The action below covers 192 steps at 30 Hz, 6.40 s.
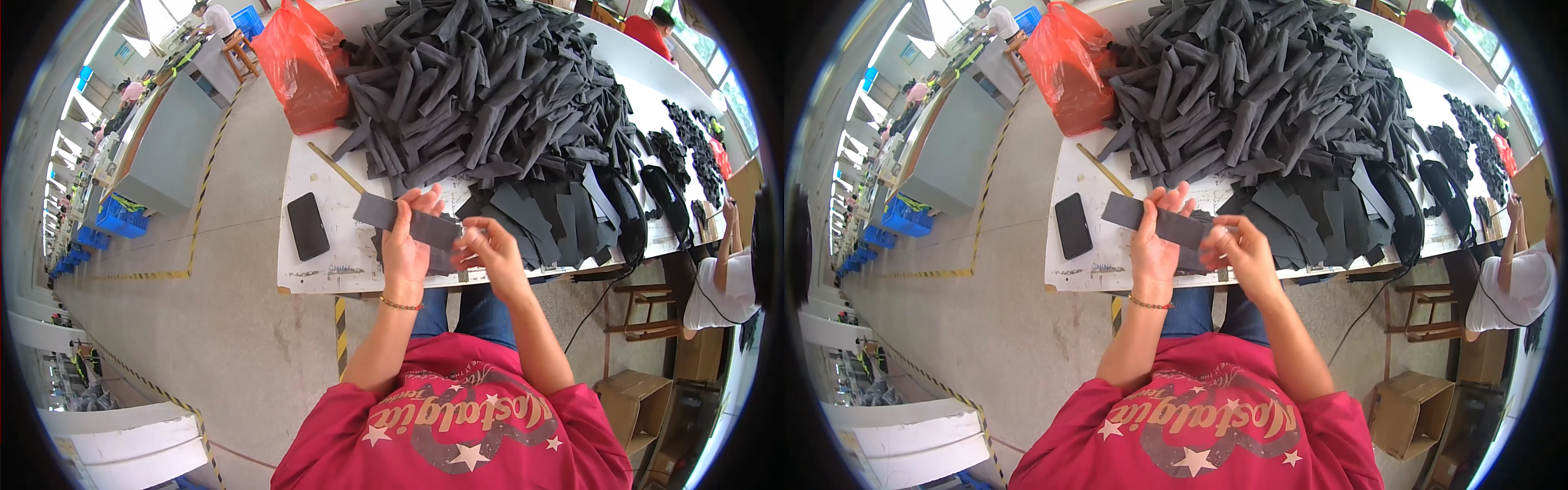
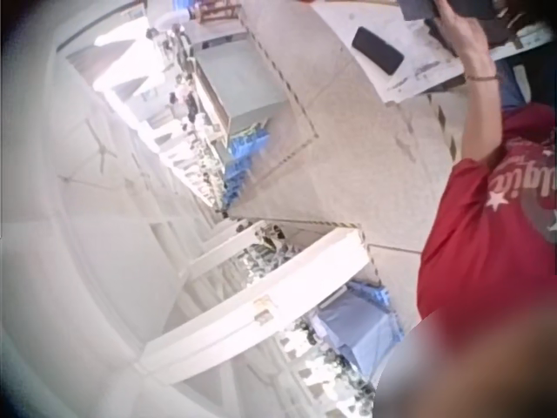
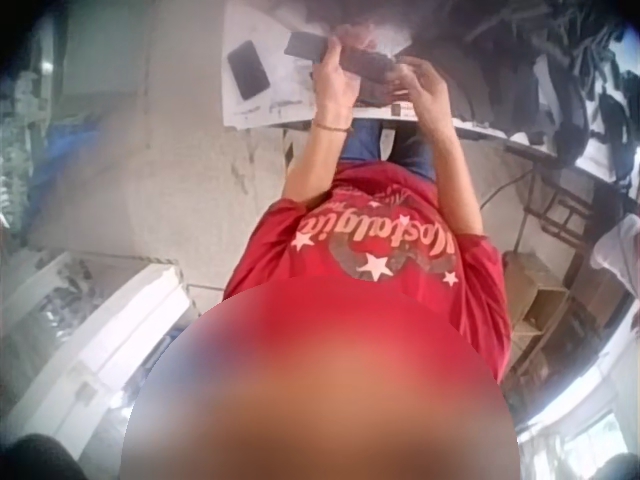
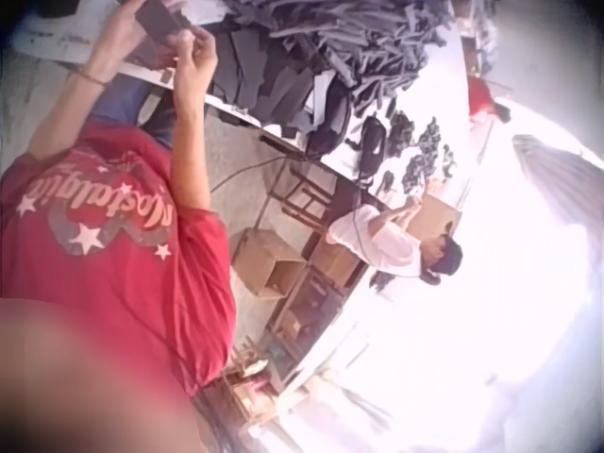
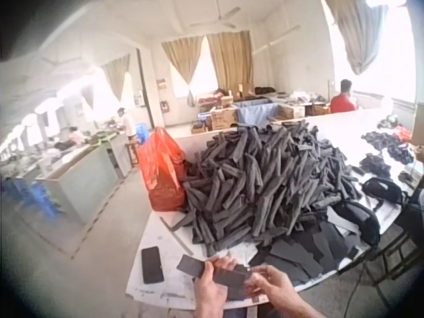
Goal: Inspecting and stacking gray foam components at a factory workbench.
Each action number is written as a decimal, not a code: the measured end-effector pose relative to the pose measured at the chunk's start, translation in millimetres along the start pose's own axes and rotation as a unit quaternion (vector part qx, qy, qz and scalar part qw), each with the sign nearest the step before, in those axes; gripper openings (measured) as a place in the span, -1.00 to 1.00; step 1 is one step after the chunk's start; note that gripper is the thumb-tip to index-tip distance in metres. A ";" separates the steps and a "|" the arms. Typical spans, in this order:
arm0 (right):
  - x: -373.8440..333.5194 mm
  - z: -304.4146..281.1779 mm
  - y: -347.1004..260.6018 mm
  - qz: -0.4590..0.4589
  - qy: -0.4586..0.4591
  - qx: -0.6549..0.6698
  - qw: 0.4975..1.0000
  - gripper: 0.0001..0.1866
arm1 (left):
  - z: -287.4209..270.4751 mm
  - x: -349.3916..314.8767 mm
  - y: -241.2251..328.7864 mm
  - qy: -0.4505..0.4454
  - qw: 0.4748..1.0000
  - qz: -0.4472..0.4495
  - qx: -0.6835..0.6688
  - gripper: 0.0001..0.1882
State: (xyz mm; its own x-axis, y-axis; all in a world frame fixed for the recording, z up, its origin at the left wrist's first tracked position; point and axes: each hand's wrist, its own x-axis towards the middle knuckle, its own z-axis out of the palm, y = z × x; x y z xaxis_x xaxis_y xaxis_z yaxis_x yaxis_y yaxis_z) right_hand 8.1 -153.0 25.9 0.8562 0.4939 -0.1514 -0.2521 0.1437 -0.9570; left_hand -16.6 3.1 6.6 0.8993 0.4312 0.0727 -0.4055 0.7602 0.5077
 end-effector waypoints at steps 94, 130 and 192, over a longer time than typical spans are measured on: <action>17.1 16.8 -2.8 -0.455 0.152 -0.527 0.702 -0.68 | -6.1 21.9 23.3 0.092 0.981 -0.130 0.109 -0.77; 16.3 20.6 20.8 -0.424 -0.013 -0.415 0.805 -0.82 | -4.6 -6.2 5.3 0.066 0.996 -0.055 -0.026 -0.70; 8.4 31.5 -2.1 -0.258 -0.055 -0.321 0.909 -0.86 | 13.7 -12.3 9.6 0.101 0.995 0.018 -0.005 -0.65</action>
State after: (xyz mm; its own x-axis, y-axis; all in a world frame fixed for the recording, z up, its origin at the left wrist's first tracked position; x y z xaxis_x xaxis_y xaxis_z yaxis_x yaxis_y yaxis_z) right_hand 1.6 -122.1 34.4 0.7262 0.5909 0.3515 0.5168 -0.1319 -0.8459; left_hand -29.3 -1.5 22.3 0.8333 0.5463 -0.0842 -0.4394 0.7471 0.4987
